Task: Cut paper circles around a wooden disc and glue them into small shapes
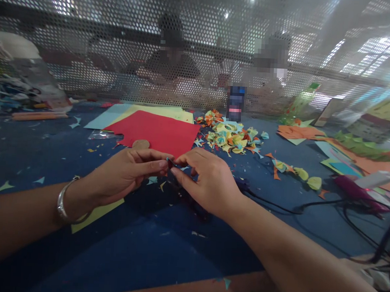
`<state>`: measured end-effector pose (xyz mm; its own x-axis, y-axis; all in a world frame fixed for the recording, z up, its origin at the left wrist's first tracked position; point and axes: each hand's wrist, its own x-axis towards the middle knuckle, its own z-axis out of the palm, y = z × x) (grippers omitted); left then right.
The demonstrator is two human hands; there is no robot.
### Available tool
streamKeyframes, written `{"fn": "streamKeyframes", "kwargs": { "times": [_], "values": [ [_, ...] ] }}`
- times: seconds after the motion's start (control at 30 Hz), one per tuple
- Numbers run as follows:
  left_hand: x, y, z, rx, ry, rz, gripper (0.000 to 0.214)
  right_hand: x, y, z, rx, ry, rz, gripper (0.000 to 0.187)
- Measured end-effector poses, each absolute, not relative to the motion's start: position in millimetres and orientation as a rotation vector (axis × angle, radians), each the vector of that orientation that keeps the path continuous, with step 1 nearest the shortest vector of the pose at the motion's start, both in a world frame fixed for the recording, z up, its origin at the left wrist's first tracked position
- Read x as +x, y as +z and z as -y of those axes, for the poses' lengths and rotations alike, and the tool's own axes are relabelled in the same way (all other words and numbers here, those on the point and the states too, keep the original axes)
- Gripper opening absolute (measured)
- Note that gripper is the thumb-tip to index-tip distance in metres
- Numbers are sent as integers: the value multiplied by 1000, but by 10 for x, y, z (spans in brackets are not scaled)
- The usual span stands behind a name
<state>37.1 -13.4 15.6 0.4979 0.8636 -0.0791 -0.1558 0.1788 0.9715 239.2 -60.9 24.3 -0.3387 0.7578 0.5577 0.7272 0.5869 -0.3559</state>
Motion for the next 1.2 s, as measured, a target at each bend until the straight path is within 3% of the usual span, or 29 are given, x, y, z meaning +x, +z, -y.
{"fn": "streamKeyframes", "kwargs": {
  "times": [1.2],
  "values": [
    [347,163,125,1306,867,-761,10,2404,264,605,-1226,211,2078,12]
  ]
}}
